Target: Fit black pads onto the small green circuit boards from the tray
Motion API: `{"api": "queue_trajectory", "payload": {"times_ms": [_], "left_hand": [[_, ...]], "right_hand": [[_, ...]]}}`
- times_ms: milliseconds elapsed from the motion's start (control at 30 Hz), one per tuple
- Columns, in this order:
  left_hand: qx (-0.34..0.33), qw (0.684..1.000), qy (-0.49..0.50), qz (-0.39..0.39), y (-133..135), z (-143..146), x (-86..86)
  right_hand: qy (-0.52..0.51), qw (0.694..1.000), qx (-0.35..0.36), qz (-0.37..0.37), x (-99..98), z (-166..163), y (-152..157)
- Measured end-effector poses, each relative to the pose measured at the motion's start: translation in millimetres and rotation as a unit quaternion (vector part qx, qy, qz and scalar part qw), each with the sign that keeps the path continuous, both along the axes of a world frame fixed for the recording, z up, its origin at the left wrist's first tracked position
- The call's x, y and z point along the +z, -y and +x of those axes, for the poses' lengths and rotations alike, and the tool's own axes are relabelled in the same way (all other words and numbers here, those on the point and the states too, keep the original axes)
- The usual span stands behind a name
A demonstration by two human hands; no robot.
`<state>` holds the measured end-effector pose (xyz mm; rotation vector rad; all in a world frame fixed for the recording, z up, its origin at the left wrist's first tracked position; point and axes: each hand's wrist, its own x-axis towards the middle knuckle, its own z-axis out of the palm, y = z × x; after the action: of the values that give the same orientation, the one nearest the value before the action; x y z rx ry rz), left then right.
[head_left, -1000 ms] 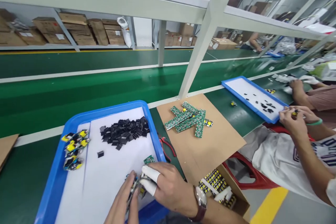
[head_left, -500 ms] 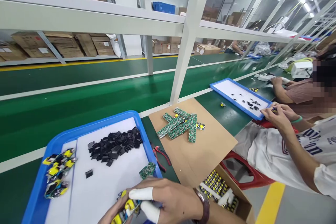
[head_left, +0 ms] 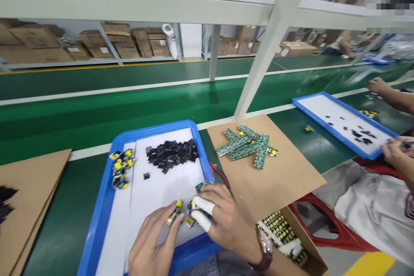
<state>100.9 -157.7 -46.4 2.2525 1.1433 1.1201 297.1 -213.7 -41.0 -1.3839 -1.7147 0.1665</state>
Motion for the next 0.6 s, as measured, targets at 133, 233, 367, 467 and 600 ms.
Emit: {"api": "queue_trajectory", "payload": {"times_ms": [133,233,367,467,600], "left_hand": [[-0.065,0.988,-0.086,-0.111,-4.7,-5.9,-18.6],[-0.045,0.973,-0.12,-0.19,6.0,-4.8,-27.8],[-0.064,0.965,-0.115,-0.225,15.3,2.9,-30.5],[-0.057,0.971,-0.111,-0.203,14.4,6.1,-30.5],[-0.021,0.974,-0.098,-0.203,10.7,5.2,-29.5]], "right_hand": [[0.029,0.994,0.056,-0.087,-11.2,24.6,7.1],[0.053,0.989,0.048,-0.128,-17.0,34.3,9.1],[0.121,0.98,0.092,-0.132,-15.7,39.5,5.1],[0.142,0.982,0.041,-0.116,-15.1,62.2,-3.8],[0.259,0.943,-0.175,-0.11,-17.8,125.2,-16.0]]}}
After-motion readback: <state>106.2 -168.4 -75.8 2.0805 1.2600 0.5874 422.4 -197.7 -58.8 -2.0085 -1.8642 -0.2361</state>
